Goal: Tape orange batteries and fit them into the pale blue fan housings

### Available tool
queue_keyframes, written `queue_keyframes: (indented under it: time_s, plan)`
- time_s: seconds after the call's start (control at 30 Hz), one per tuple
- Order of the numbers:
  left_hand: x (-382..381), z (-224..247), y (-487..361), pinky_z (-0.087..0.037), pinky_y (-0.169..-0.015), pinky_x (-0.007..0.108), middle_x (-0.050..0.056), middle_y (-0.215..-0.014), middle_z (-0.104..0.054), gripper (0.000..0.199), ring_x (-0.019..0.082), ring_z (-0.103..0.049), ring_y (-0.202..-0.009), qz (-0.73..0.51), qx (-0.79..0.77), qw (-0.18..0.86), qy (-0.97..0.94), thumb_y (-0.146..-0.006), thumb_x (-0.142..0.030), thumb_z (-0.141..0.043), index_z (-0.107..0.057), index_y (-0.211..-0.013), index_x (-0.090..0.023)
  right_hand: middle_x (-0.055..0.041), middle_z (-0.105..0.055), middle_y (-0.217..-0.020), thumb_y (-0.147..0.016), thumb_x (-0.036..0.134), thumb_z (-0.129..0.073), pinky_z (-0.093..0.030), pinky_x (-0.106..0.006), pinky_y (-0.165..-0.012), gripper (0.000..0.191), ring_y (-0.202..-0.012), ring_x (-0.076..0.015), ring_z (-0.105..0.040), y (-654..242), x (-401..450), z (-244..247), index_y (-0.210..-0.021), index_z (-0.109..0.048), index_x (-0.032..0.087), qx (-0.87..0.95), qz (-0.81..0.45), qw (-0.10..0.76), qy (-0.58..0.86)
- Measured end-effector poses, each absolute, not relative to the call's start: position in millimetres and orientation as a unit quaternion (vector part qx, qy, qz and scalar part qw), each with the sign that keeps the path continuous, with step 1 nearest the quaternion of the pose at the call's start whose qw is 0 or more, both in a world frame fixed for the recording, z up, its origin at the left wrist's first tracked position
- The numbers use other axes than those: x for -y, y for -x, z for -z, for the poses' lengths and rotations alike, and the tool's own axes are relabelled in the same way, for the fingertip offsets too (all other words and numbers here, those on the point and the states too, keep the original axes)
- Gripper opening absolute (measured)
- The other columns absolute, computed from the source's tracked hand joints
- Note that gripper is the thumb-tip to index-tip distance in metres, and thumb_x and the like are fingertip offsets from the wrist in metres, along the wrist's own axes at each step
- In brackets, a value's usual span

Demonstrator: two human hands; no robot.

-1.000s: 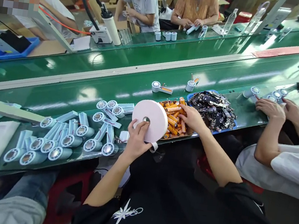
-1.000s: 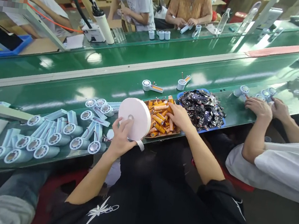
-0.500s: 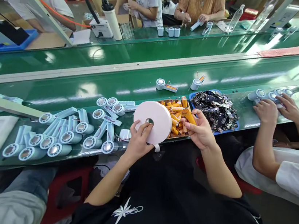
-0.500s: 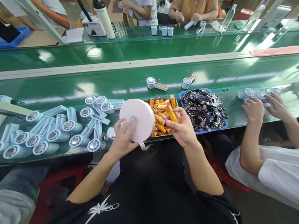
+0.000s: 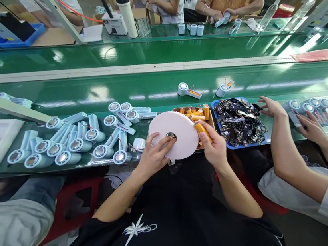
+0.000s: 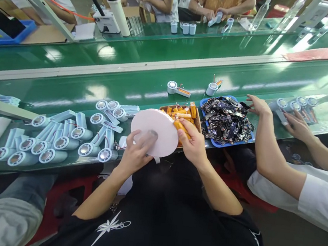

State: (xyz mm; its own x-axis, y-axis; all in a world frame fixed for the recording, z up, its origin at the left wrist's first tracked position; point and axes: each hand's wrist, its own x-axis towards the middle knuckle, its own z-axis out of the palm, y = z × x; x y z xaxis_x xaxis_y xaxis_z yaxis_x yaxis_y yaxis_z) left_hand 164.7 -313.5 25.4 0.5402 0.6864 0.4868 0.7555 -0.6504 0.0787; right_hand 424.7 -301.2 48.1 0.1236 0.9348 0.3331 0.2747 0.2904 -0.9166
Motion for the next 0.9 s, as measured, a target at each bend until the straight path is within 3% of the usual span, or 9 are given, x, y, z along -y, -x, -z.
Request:
queue_keyframes:
  time_s: [0.13,0.23,0.3,0.43,0.57,0.7,0.77,0.9]
  plan:
    - [307.2,-35.4,-155.4,-0.034,-0.124,0.059,0.005,-0.139,-0.070,0.064,0.038,-0.041,-0.136,0.222,0.404,0.106,0.881,-0.087,-0.015,-0.072,-0.061,-0.149,-0.025,-0.0070,-0.073,-0.136,-0.095,0.056,-0.072,-0.057,-0.047,-0.113,0.055,-0.125,-0.0324,-0.070,-441.8,294.3,-51.0,-0.138,-0.072,0.022,0.596,-0.372,0.481,0.524]
    - [300.7,-46.1,-148.6,-0.026,-0.129,0.063,0.001,-0.137,-0.072,0.066,0.034,-0.044,-0.131,0.219,0.373,0.146,0.890,-0.092,-0.014,-0.069,-0.056,-0.154,-0.031,-0.0047,-0.079,-0.120,-0.087,0.051,-0.082,-0.063,-0.046,-0.101,0.048,-0.111,-0.0328,-0.075,-461.6,283.5,-65.3,-0.125,-0.079,0.023,0.626,-0.441,0.376,0.521]
    - [299.5,-52.3,-149.0,-0.023,-0.131,0.064,-0.001,-0.136,-0.072,0.068,0.033,-0.045,-0.129,0.222,0.361,0.166,0.890,-0.094,-0.014,-0.069,-0.052,-0.157,-0.034,-0.0038,-0.081,-0.108,-0.083,0.051,-0.086,-0.066,-0.044,-0.094,0.043,-0.104,-0.0322,-0.077,-469.2,279.0,-75.1,-0.116,-0.083,0.022,0.627,-0.476,0.348,0.508]
    - [304.8,-58.6,-159.7,-0.017,-0.132,0.066,-0.001,-0.134,-0.073,0.066,0.032,-0.045,-0.123,0.227,0.378,0.184,0.878,-0.096,-0.016,-0.069,-0.052,-0.157,-0.032,-0.0043,-0.081,-0.098,-0.076,0.051,-0.092,-0.068,-0.043,-0.090,0.045,-0.099,-0.0308,-0.077,-473.6,280.3,-83.7,-0.107,-0.084,0.021,0.561,-0.517,0.419,0.492]
    - [308.4,-58.0,-172.0,-0.010,-0.134,0.061,-0.002,-0.131,-0.074,0.062,0.030,-0.046,-0.116,0.235,0.390,0.192,0.869,-0.096,-0.018,-0.069,-0.055,-0.155,-0.031,-0.0059,-0.081,-0.097,-0.064,0.046,-0.100,-0.069,-0.045,-0.089,0.048,-0.095,-0.0308,-0.078,-462.5,286.2,-76.8,-0.101,-0.084,0.020,0.514,-0.529,0.471,0.484]
    - [323.0,-39.9,-185.9,0.002,-0.131,0.055,0.007,-0.121,-0.076,0.069,0.031,-0.049,-0.114,0.298,0.444,0.180,0.826,-0.096,-0.049,-0.070,-0.052,-0.158,-0.027,-0.0058,-0.081,-0.105,-0.070,0.058,-0.093,-0.068,-0.046,-0.092,0.048,-0.101,-0.0295,-0.078,-428.6,289.4,-60.4,-0.102,-0.079,0.025,0.385,-0.428,0.662,0.481]
    - [340.1,-24.4,-192.9,-0.009,-0.127,0.056,0.011,-0.117,-0.075,0.077,0.032,-0.052,-0.109,0.307,0.461,0.137,0.821,-0.092,-0.058,-0.071,-0.051,-0.159,-0.025,-0.0078,-0.080,-0.102,-0.075,0.060,-0.089,-0.067,-0.049,-0.091,0.045,-0.102,-0.0312,-0.077,-428.8,284.3,-58.5,-0.100,-0.075,0.025,0.339,-0.394,0.709,0.476]
    - [360.6,-11.1,-203.7,-0.032,-0.115,0.052,0.008,-0.126,-0.073,0.069,0.030,-0.057,-0.110,0.205,0.396,-0.004,0.895,-0.090,-0.047,-0.075,-0.055,-0.155,-0.037,-0.0083,-0.075,-0.116,-0.081,0.050,-0.086,-0.057,-0.044,-0.106,0.036,-0.124,-0.0288,-0.069,-489.3,254.4,-77.4,-0.101,-0.067,0.027,0.328,-0.324,0.754,0.468]
